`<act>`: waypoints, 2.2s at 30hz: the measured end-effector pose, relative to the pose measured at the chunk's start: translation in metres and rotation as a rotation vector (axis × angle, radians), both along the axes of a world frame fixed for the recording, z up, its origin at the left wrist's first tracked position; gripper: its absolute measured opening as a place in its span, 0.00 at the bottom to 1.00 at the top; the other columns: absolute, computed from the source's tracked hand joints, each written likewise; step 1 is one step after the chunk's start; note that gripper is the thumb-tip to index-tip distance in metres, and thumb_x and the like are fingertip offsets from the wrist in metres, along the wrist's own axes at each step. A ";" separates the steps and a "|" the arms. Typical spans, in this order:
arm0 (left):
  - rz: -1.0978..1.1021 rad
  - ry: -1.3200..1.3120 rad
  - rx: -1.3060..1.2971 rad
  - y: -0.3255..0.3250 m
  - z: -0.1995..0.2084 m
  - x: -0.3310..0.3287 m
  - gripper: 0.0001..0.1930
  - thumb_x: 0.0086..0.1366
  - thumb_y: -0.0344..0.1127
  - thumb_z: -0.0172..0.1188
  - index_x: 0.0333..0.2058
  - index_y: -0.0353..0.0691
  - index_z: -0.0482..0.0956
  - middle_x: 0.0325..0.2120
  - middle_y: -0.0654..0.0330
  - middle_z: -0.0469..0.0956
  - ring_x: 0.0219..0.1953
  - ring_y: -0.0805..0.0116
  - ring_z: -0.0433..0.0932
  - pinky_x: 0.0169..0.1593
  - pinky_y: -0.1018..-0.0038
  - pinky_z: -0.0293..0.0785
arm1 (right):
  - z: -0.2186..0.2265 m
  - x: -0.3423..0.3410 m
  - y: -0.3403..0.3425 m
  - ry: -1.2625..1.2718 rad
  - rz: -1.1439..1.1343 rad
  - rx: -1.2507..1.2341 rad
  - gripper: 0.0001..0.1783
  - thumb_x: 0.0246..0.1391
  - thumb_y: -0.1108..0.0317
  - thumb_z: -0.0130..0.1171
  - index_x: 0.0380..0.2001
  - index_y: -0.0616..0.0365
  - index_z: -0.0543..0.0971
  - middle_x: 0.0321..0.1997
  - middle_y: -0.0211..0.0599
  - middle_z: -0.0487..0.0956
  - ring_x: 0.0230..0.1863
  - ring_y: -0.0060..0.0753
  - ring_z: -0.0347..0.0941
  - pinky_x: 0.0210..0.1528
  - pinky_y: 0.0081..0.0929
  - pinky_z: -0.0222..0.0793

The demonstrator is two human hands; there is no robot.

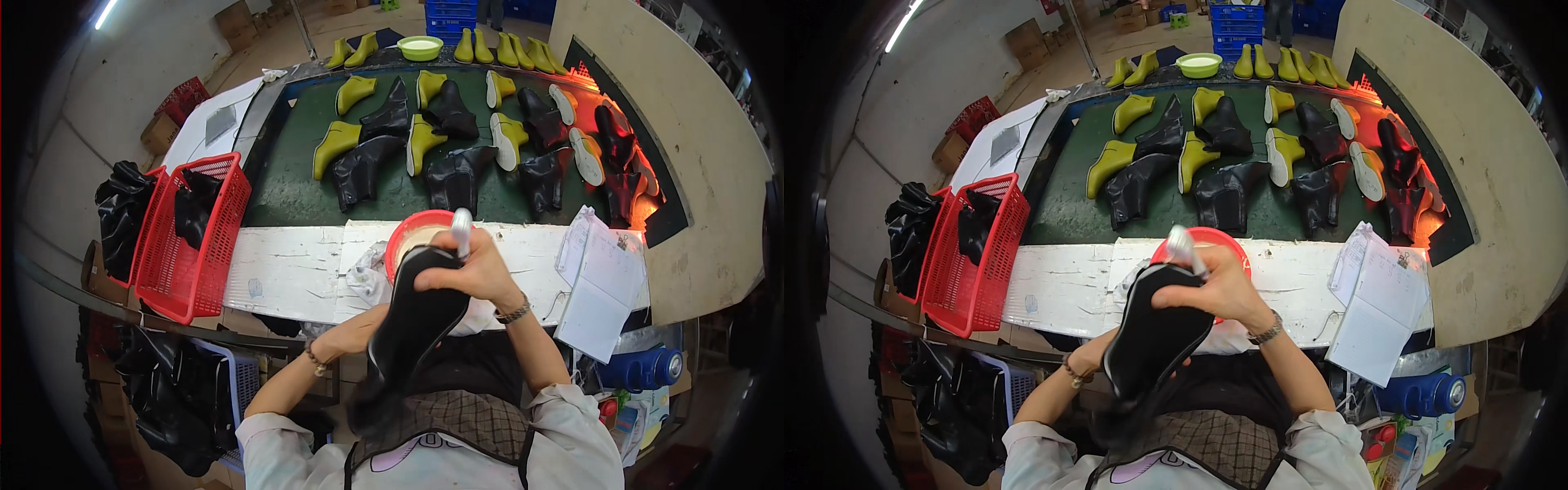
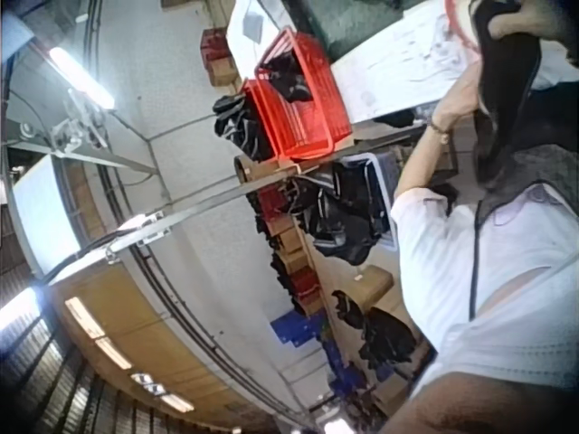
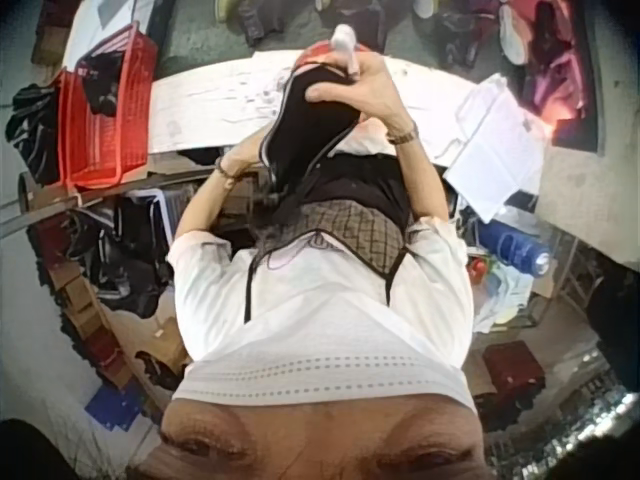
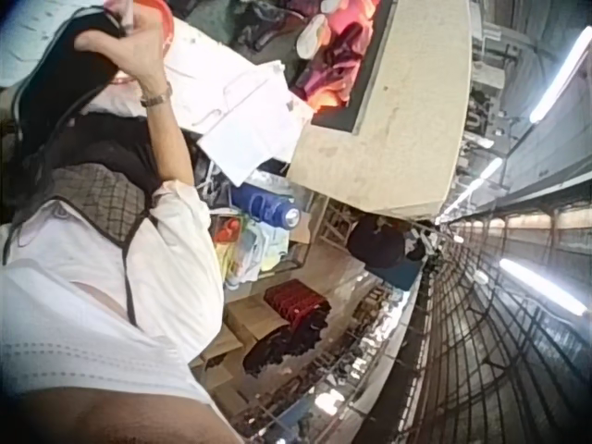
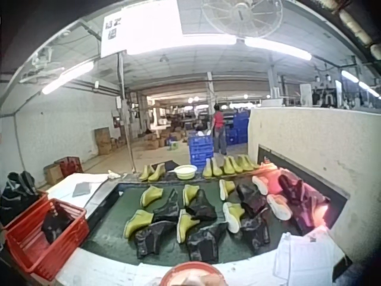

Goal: The recorder is applying glue to the edges of shoe uppers using a toothbrush and a container of white glue.

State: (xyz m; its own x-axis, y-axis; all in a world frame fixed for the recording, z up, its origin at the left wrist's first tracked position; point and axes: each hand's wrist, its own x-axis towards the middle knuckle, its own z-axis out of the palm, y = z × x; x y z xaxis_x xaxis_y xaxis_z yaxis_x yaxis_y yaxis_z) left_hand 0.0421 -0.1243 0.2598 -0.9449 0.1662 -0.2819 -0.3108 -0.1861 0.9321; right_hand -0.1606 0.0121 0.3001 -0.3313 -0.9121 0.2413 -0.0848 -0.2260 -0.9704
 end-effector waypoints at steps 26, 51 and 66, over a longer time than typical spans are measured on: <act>0.534 -0.527 -0.075 -0.012 0.005 0.010 0.26 0.70 0.53 0.62 0.48 0.32 0.80 0.36 0.63 0.82 0.36 0.75 0.80 0.39 0.77 0.77 | -0.050 -0.059 0.043 0.553 -0.376 0.189 0.08 0.49 0.71 0.73 0.35 0.56 0.89 0.30 0.30 0.79 0.28 0.22 0.73 0.29 0.20 0.66; 0.879 0.399 -0.829 -0.039 0.021 -0.070 0.19 0.69 0.38 0.66 0.51 0.31 0.76 0.37 0.51 0.85 0.40 0.68 0.83 0.45 0.70 0.77 | -0.044 -0.009 0.013 -0.011 -0.322 0.087 0.15 0.47 0.74 0.75 0.41 0.61 0.86 0.32 0.21 0.76 0.31 0.11 0.67 0.32 0.17 0.61; 0.647 0.312 -0.785 -0.041 -0.013 -0.015 0.73 0.39 0.36 0.85 0.73 0.27 0.36 0.69 0.42 0.57 0.70 0.50 0.61 0.72 0.61 0.57 | -0.028 0.042 -0.021 0.389 -0.324 -0.247 0.13 0.46 0.74 0.73 0.38 0.64 0.85 0.29 0.38 0.80 0.27 0.34 0.77 0.29 0.26 0.70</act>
State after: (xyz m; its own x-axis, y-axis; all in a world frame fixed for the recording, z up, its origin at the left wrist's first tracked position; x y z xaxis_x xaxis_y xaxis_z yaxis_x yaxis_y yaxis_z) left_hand 0.0274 -0.1657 0.2466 -0.8375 -0.5169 0.1775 -0.0948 0.4574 0.8842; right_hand -0.1188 -0.0089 0.2720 -0.4287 -0.6793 0.5956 -0.5291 -0.3456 -0.7750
